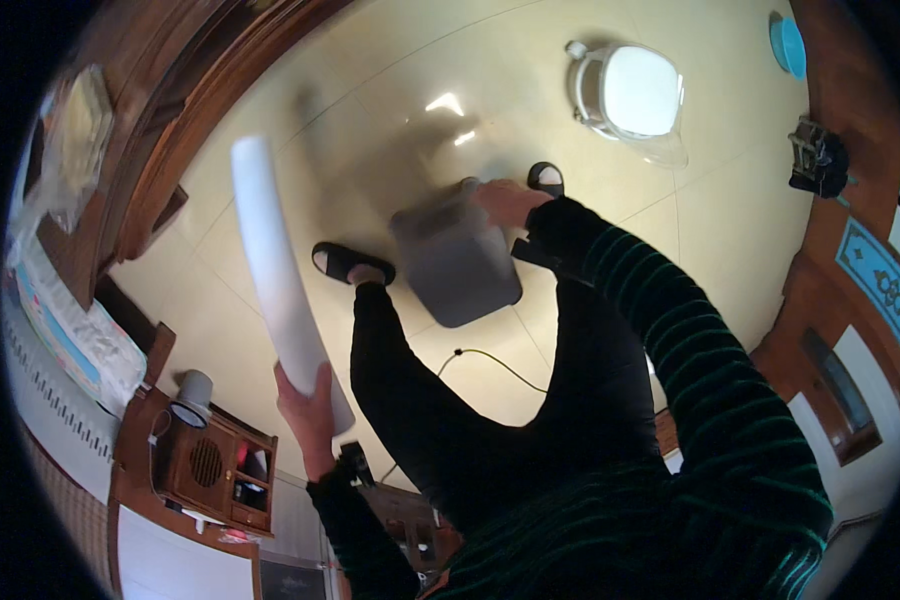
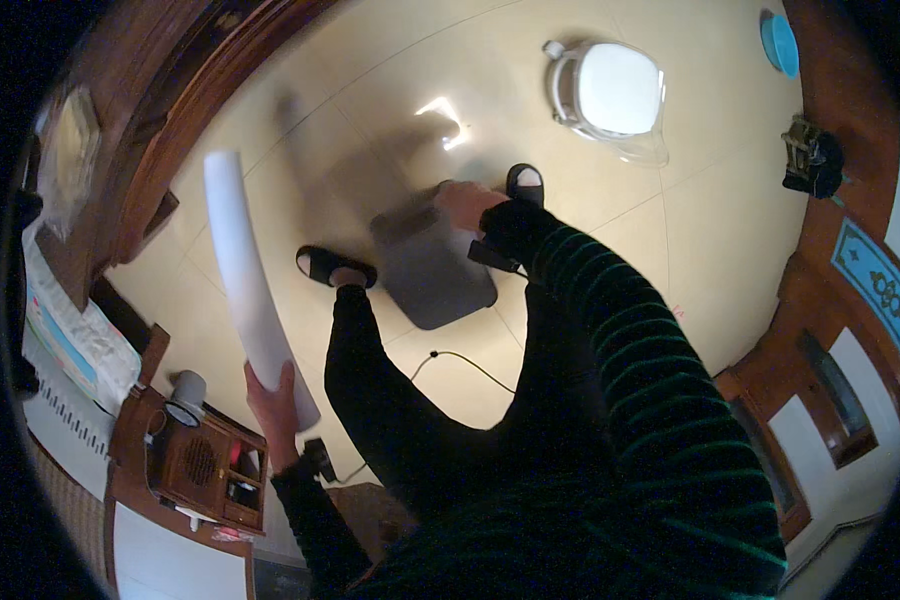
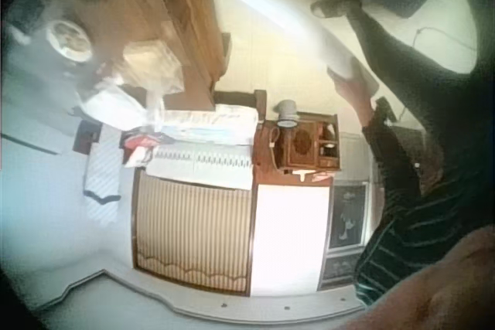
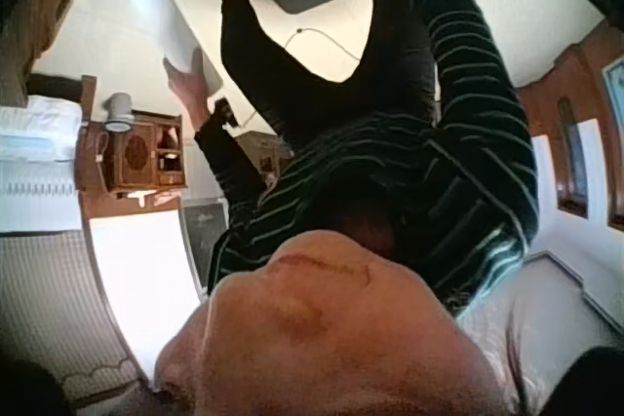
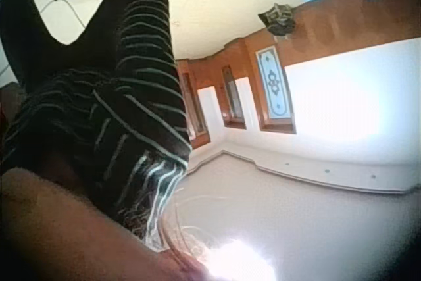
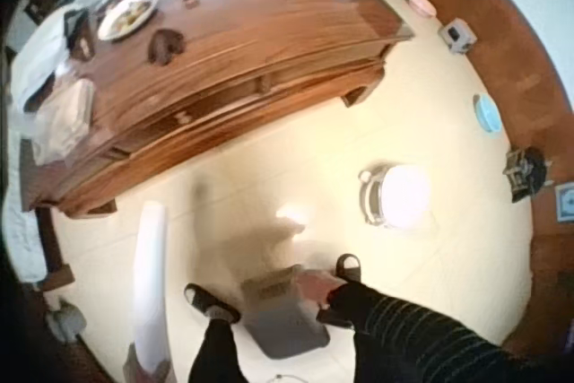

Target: The person places a white sheet into a wooden frame, smooths it, and adds small items. They then retrieve a paper roll, open a drawer, and unroll the paper to fit the frame.

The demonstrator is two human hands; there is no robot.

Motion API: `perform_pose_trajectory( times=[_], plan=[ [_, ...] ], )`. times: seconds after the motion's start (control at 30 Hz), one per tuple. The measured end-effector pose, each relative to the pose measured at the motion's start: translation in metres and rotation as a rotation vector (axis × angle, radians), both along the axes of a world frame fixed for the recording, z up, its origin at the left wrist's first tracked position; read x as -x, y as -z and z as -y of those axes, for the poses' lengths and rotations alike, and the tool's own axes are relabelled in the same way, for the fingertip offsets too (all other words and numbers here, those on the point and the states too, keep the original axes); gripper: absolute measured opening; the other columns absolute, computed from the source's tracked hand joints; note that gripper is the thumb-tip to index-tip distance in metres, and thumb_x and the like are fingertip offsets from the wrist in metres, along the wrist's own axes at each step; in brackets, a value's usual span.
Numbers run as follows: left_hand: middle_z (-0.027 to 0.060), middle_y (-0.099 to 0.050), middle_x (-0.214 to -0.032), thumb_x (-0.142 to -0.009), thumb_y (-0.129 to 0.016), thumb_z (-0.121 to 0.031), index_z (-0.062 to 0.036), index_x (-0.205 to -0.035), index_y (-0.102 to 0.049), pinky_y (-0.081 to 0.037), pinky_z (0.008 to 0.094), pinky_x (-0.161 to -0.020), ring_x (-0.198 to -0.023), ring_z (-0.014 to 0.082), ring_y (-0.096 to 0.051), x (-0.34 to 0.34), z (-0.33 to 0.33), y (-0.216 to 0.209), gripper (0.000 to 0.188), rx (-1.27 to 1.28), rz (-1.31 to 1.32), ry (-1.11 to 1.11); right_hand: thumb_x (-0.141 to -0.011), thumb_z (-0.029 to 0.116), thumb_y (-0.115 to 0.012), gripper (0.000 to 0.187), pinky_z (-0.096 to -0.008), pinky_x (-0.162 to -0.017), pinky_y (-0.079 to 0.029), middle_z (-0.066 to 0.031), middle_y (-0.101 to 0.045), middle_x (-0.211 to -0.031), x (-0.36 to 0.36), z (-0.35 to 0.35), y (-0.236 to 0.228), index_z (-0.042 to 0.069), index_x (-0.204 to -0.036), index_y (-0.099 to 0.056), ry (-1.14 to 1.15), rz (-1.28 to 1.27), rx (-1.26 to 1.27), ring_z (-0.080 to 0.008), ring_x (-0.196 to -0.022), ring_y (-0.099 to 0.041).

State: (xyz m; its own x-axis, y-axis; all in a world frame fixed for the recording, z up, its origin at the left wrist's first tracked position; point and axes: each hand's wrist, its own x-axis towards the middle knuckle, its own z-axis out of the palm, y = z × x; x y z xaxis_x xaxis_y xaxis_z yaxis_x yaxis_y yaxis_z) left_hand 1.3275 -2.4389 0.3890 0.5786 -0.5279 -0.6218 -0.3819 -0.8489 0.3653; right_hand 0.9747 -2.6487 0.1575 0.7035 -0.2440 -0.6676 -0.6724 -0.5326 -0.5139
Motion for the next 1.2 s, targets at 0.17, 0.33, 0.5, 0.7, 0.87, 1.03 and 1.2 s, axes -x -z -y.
perform_pose_trajectory(
  times=[0.17, 0.33, 0.5, 0.7, 0.87, 1.03, 1.2],
  plan=[
    [0.0244, -0.067, -0.1, -0.079, -0.072, -0.037, -0.002, -0.124, -0.05, -0.051, 0.0454, -0.08, -0.092, 0.0407, -0.066, -0.067, 0.041, 0.028, 0.061, -0.007, -0.063, 0.184, -0.079, 0.024, -0.071, 0.039, -0.049, -0.093, -0.046, -0.0175, -0.061, -0.115, -0.063, -0.06, 0.013, 0.005, -0.112, -0.061, -0.188, -0.212, -0.022, -0.0367, -0.114, -0.056],
    [0.0242, -0.068, -0.098, -0.08, -0.07, -0.042, -0.0037, -0.124, -0.05, -0.052, 0.0466, -0.078, -0.087, 0.0417, -0.067, -0.098, 0.07, 0.092, 0.062, -0.039, -0.043, 0.27, -0.086, 0.034, -0.066, 0.051, -0.0484, -0.101, -0.042, -0.0161, -0.057, -0.128, -0.102, -0.123, 0.012, 0.007, -0.128, -0.056, -0.077, -0.061, -0.798, -0.0345, -0.123, -0.051],
    [0.024, -0.067, -0.095, -0.08, -0.07, -0.043, -0.0058, -0.123, -0.049, -0.052, 0.0489, -0.075, -0.086, 0.0425, -0.066, -0.102, 0.083, 0.169, 0.06, -0.023, -0.01, 0.278, -0.088, 0.035, -0.063, 0.049, -0.0466, -0.098, -0.042, -0.0151, -0.059, -0.125, -0.134, -0.155, 0.029, 0.008, -0.129, -0.056, -0.273, -0.215, -0.964, -0.0347, -0.117, -0.053],
    [0.0213, -0.068, -0.095, -0.078, -0.071, -0.04, -0.0078, -0.122, -0.049, -0.052, 0.049, -0.075, -0.086, 0.0414, -0.066, -0.114, 0.091, 0.234, 0.059, -0.086, 0.048, 0.342, -0.089, 0.032, -0.064, 0.041, -0.0389, -0.089, -0.048, -0.0115, -0.062, -0.118, -0.102, -0.03, 0.079, 0.009, -0.123, -0.06, 0.002, -0.261, -0.923, -0.0267, -0.102, -0.06],
    [0.0202, -0.069, -0.09, -0.077, -0.072, -0.038, -0.0084, -0.117, -0.051, -0.052, 0.0483, -0.075, -0.085, 0.0407, -0.066, -0.144, 0.089, 0.259, 0.054, -0.12, 0.052, 0.413, -0.092, 0.04, -0.057, 0.046, -0.0424, -0.096, -0.047, -0.0148, -0.063, -0.124, -0.119, 0.107, 0.089, 0.013, -0.129, -0.058, -0.102, -0.353, -0.548, -0.0291, -0.112, -0.061],
    [0.023, -0.068, -0.093, -0.077, -0.073, -0.036, -0.0093, -0.118, -0.051, -0.053, 0.05, -0.073, -0.084, 0.0423, -0.067, -0.166, 0.093, 0.274, 0.053, -0.186, 0.01, 0.469, -0.095, 0.033, -0.057, 0.042, -0.0413, -0.099, -0.045, -0.0145, -0.06, -0.125, -0.117, 0.178, 0.086, 0.006, -0.128, -0.056, 0.075, -0.159, -0.446, -0.0284, -0.115, -0.058],
    [0.0237, -0.068, -0.092, -0.073, -0.075, -0.039, -0.0065, -0.115, -0.055, -0.053, 0.0471, -0.08, -0.09, 0.04, -0.066, -0.165, 0.112, 0.274, 0.057, -0.178, -0.018, 0.612, -0.095, 0.027, -0.059, 0.041, -0.0365, -0.099, -0.046, -0.0151, -0.058, -0.126, -0.137, 0.208, 0.097, 0.006, -0.129, -0.055, 0.014, -0.17, -0.34, -0.0273, -0.114, -0.058]
  ],
)
